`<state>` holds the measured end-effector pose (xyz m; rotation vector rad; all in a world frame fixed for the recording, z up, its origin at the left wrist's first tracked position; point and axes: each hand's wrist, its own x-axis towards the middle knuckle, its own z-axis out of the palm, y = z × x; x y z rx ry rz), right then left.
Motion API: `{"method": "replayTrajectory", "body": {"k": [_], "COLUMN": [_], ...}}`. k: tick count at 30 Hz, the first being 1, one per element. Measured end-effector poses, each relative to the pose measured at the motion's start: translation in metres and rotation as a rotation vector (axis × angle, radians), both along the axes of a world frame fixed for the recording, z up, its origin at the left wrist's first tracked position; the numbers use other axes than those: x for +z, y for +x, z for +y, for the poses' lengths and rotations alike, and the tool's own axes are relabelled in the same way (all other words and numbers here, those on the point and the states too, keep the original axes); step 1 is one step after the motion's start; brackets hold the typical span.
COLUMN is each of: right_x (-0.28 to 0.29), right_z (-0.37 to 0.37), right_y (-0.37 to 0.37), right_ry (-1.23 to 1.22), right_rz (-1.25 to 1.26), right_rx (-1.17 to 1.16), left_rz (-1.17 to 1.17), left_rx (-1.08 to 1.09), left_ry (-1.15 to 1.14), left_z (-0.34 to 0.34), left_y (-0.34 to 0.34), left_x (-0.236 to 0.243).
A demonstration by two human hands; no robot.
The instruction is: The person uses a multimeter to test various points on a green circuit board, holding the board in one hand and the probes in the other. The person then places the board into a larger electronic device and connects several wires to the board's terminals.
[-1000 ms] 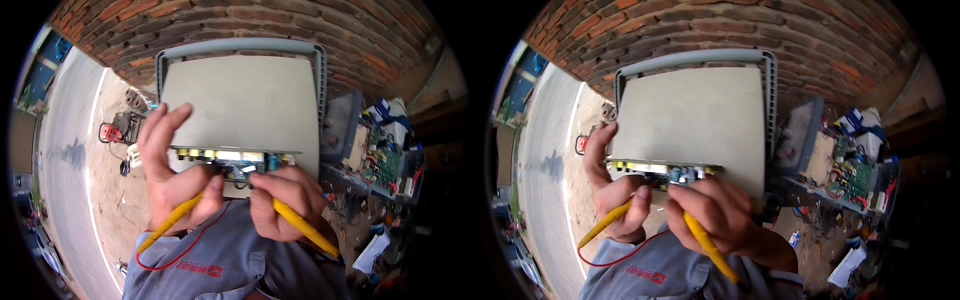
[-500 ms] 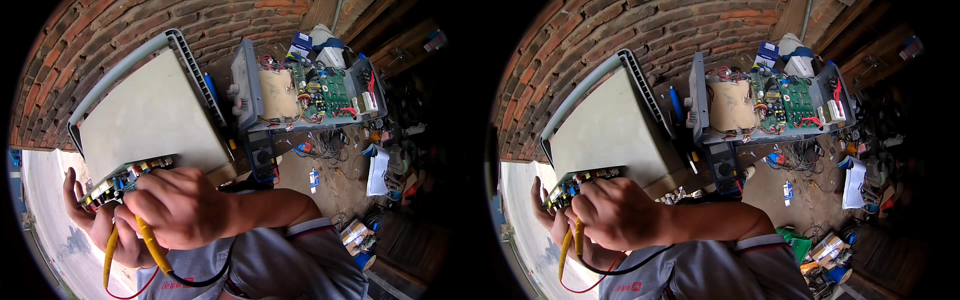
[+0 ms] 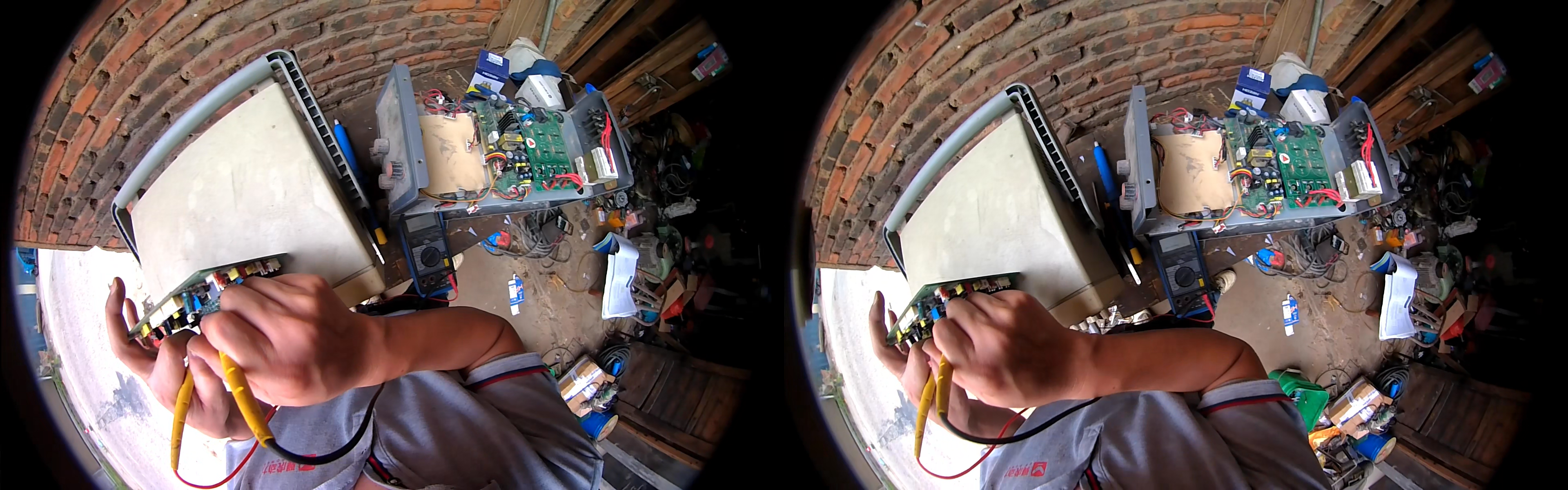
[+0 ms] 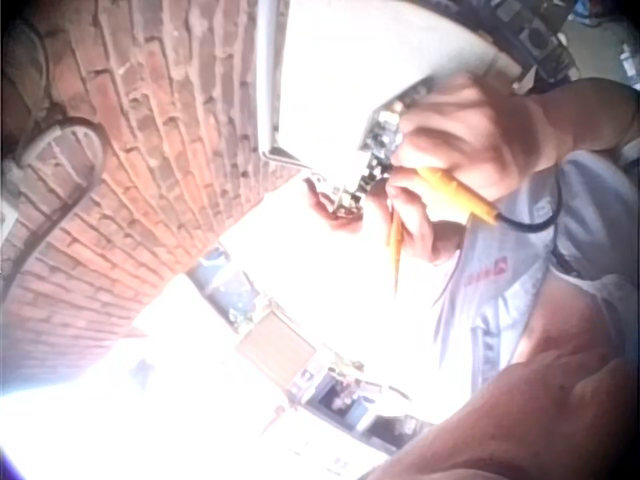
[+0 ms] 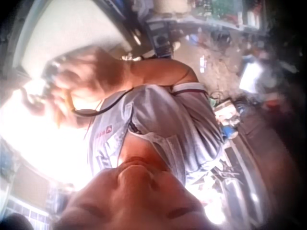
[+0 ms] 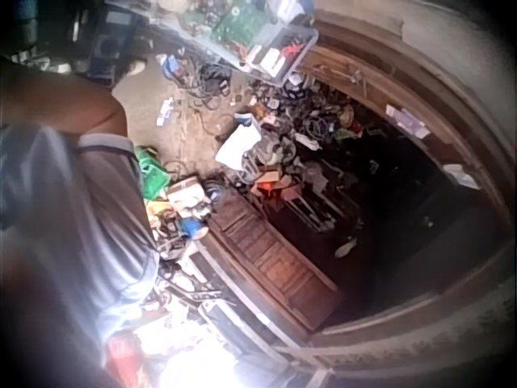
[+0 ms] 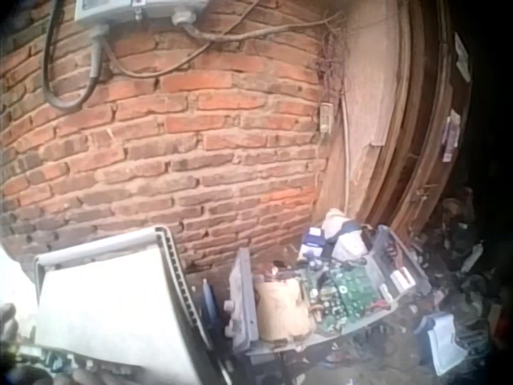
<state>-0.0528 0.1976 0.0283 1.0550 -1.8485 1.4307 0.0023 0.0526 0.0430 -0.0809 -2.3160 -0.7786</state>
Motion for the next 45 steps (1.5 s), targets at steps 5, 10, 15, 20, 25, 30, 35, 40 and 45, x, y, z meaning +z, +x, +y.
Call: {"method": "replayTrajectory", "body": {"k": [5,10,15,20,25,30,35,40,45], "right_x": [0.0,0.0,-0.002,-0.005,0.001,0.002,-0.003,0.002,0.002], "right_z": [0.001,0.004,-0.004,0.013,0.041,0.04,0.01,-0.014,-0.027], "right_y": [0.0,-0.001,0.002,0.003,0.021,0.035,0.042,0.049,0.052], "right_ry": [-0.016,0.018,-0.062,-0.029,-0.057,0.039,0.179,0.275,0.223], "right_rz": [-0.003,0.01,0.012,0.012,0.047,0.103,0.096,0.053,-0.144], "right_rx": [-0.01,-0.015,-0.017,0.127,0.288,0.388,0.456,0.481,0.632], "left_rz": [0.012,0.018,0.096,0.09,0.259,0.111,0.128,0.09,-0.043], "left_rx": [-0.03,-0.042,0.002,-0.033,0.066,-0.23,-0.106,-0.03,-0.166], "left_ry": [-0.053,-0.084,-0.037,-0.221,-0.179,-0.153,-0.285,-0.507,-0.526], "left_z": [-0.001,-0.007,-0.004,-0.023,-0.024,-0.032,-0.035,-0.042,-0.046], "left_y": [-0.001,0.0,0.002,0.004,0.035,0.056,0.066,0.089,0.087], "left_x": [-0.001,-0.002,-0.003,0.011,0.0,0.017,0.017,0.013,0.017]}}
